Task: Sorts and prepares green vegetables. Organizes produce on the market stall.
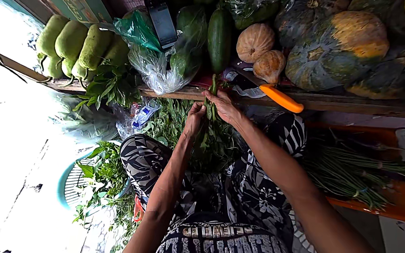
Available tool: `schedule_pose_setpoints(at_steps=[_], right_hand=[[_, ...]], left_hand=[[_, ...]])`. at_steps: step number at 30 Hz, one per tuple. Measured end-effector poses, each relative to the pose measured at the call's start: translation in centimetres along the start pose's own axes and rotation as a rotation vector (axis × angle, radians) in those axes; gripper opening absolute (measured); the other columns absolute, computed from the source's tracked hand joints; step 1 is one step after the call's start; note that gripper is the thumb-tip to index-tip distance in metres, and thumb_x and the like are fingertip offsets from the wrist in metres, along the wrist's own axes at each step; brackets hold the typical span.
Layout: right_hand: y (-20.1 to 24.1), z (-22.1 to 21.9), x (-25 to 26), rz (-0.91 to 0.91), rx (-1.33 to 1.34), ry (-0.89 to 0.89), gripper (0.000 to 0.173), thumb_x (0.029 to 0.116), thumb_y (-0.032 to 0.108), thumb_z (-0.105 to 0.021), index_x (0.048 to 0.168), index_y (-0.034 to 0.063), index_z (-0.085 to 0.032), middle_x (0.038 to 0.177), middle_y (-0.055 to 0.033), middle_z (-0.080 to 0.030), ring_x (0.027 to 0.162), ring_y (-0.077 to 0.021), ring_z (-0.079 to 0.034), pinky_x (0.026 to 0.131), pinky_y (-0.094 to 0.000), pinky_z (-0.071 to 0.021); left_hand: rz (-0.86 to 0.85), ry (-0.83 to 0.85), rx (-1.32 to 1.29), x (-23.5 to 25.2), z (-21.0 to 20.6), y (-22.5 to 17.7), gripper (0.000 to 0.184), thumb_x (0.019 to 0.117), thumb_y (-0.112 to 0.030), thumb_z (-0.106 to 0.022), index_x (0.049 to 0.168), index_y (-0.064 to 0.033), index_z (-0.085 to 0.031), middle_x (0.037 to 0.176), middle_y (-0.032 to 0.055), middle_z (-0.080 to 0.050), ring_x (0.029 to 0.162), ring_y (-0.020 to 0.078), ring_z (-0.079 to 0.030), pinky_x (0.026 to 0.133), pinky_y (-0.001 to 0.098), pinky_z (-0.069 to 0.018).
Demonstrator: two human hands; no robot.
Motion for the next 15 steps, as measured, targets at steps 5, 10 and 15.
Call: schedule_pose_setpoints(at_steps=[5, 10, 15], right_hand=[[0.2, -0.2, -0.4, -0.046, -0.073, 0.02, 0.022, 0.1088, 0.016, -0.049, 0.116, -0.0001, -0.063, 0.103, -0.0036, -0.067, 0.096, -0.0038, -0.061, 0.091, -0.0235, -0.0486], [3.9, 2.3, 0.3, 0.074, -0.053, 0.011, 0.027, 0.112, 0.018, -0.035, 0.105, 0.0013, -0.055, 0.075, 0.0, -0.062, 0.072, -0.0124, -0.068, 0.08, -0.0345, -0.061], [5.7, 6.9, 1.2, 0.121, 0.132, -0.272, 0.014, 0.1122, 0.022, -0.042, 0.108, 0.0097, -0.046, 0.069, 0.0034, -0.047, 0.05, -0.0061, -0.052, 0.052, -0.0213, -0.0548]], left_hand=[[0.052, 0.089, -0.052, 0.8, -0.2, 1.7, 0.012, 0.1037, -0.003, -0.046, 0.102, -0.0091, -0.056, 0.088, -0.0031, -0.063, 0.08, 0.005, -0.062, 0.077, 0.0245, -0.0541], [0.121, 0.028, 0.261, 2.3, 4.4, 3.3, 0.028, 0.106, -0.019, -0.054, 0.126, 0.0011, -0.059, 0.119, 0.0103, -0.064, 0.106, 0.0146, -0.062, 0.093, 0.0355, -0.0528], [0.027, -0.378, 0.508, -0.1, 7.8, 6.9, 0.037, 0.1103, -0.024, -0.043, 0.127, 0.0063, -0.055, 0.114, 0.0203, -0.064, 0.1, 0.0235, -0.065, 0.09, 0.0404, -0.0536]])
Point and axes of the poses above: each hand's wrist, its own x-axis towards the middle knuckle, its own z-axis out of the back of the hand, y = z × x, the point moved 8 cm from there along x, towards the middle knuckle
